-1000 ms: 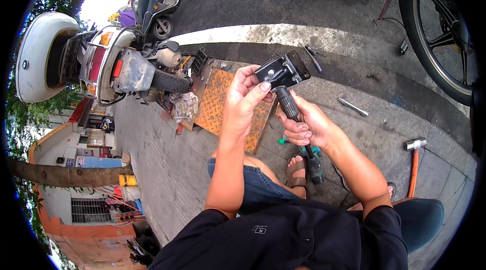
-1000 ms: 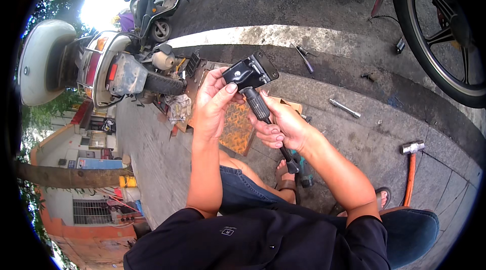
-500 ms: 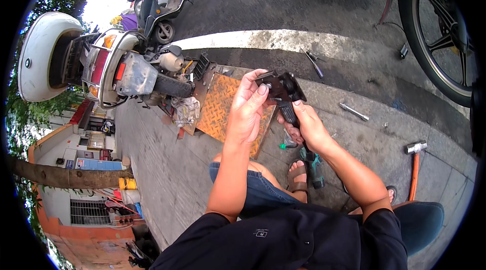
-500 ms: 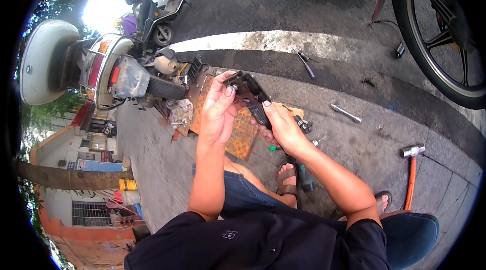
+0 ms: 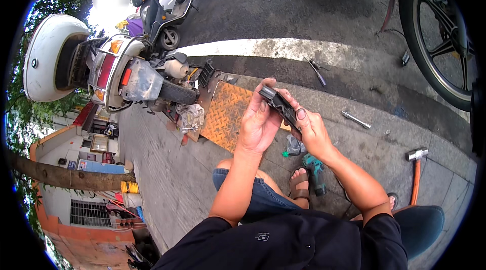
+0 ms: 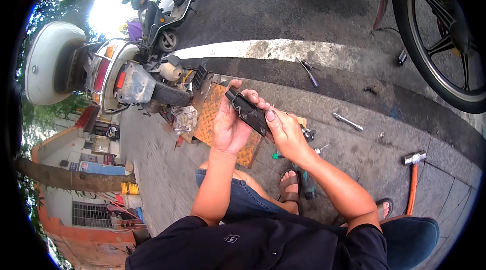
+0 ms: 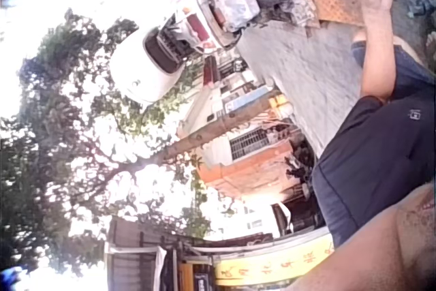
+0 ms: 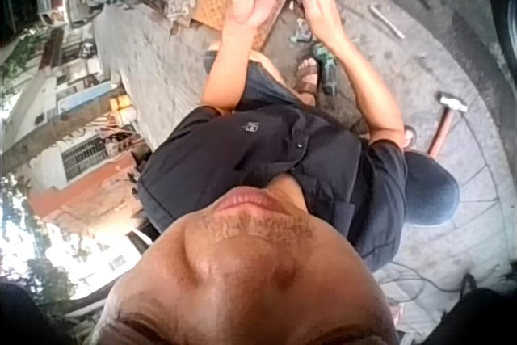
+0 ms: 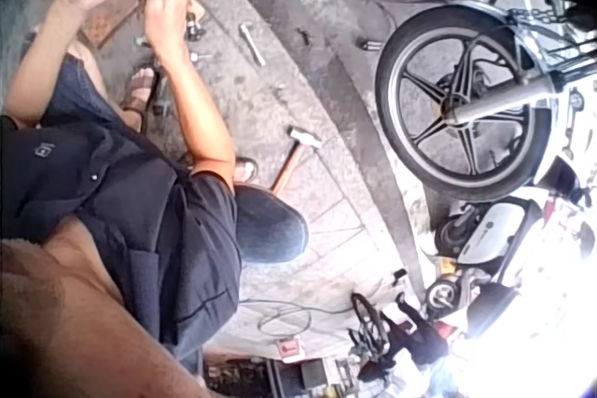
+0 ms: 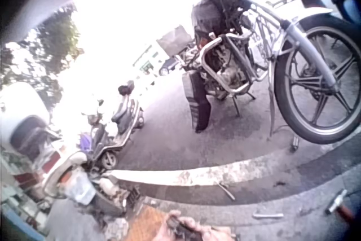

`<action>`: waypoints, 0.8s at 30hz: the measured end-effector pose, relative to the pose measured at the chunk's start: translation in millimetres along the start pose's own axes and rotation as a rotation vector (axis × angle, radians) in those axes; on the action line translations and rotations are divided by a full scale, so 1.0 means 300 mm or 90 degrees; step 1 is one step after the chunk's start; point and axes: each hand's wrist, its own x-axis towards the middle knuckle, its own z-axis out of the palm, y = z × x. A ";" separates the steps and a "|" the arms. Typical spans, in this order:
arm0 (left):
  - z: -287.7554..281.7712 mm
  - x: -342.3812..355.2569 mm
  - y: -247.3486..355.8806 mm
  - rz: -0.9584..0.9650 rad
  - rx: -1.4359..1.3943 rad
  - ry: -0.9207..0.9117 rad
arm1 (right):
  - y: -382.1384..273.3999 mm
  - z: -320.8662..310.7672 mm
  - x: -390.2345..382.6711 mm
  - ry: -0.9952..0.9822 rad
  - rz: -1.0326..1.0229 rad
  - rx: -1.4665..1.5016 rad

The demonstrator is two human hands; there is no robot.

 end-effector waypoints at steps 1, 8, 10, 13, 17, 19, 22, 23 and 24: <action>-0.004 0.002 0.000 0.002 0.001 0.001 | 0.001 -0.002 -0.001 -0.011 0.002 0.000; -0.008 0.006 -0.012 0.027 0.018 -0.090 | 0.047 0.006 -0.010 -0.018 0.001 0.016; -0.007 0.005 -0.015 0.028 0.027 -0.089 | 0.050 0.029 -0.022 -0.001 -0.020 0.035; -0.009 0.003 -0.002 -0.003 -0.048 -0.093 | -0.007 0.035 -0.040 -0.004 0.003 0.026; -0.011 0.032 -0.052 -0.012 -0.168 -0.088 | 0.023 0.018 -0.035 0.026 0.006 -0.082; -0.024 0.043 -0.038 -0.028 -0.073 -0.007 | 0.018 0.016 -0.026 0.063 -0.020 -0.126; -0.058 0.062 -0.036 -0.064 0.226 0.177 | 0.047 -0.025 0.025 -0.011 0.048 -0.275; -0.096 0.085 -0.064 -0.103 0.326 0.182 | 0.118 -0.054 0.041 -0.023 0.051 -0.297; -0.141 0.112 -0.112 -0.140 0.426 0.182 | 0.187 -0.091 0.040 -0.015 0.055 -0.306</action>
